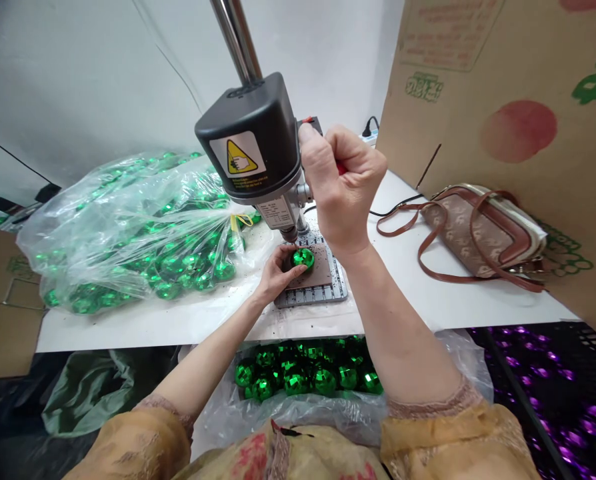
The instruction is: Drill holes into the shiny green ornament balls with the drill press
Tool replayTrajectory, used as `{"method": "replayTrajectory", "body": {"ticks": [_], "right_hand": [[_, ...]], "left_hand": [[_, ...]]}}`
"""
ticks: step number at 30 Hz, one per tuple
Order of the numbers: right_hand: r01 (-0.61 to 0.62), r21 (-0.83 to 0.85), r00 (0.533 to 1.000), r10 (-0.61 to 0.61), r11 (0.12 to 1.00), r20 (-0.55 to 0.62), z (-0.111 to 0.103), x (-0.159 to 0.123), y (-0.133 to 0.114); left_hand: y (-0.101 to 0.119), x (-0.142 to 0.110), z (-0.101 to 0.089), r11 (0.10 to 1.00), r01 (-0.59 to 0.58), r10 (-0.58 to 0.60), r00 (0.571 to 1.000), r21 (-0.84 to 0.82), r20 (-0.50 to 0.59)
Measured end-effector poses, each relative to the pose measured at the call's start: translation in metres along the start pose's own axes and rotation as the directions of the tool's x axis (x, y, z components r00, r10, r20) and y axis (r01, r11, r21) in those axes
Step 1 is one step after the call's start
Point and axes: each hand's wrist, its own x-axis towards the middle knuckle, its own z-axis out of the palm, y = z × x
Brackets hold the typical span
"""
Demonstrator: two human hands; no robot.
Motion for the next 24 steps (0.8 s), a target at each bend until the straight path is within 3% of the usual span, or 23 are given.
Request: {"method": "replayTrajectory", "body": {"ticks": [7,16,24], "right_hand": [[0.003,-0.041,1.0,-0.002,0.999,0.021,-0.003,-0.005,0.0],[0.144,0.147,0.99,-0.14,0.979,-0.032,-0.008,-0.025,0.008],[0.163,0.137,0.987,-0.162,0.977,-0.015,-0.011,-0.03,0.012]], "left_hand": [[0.0,-0.001,0.0,1.0,0.022,-0.022,1.0,0.0,0.005],[0.0,-0.002,0.004,0.998,0.029,-0.029,1.0,-0.05,0.002],[0.0,-0.002,0.005,0.997,0.029,-0.028,0.999,-0.076,0.017]]}}
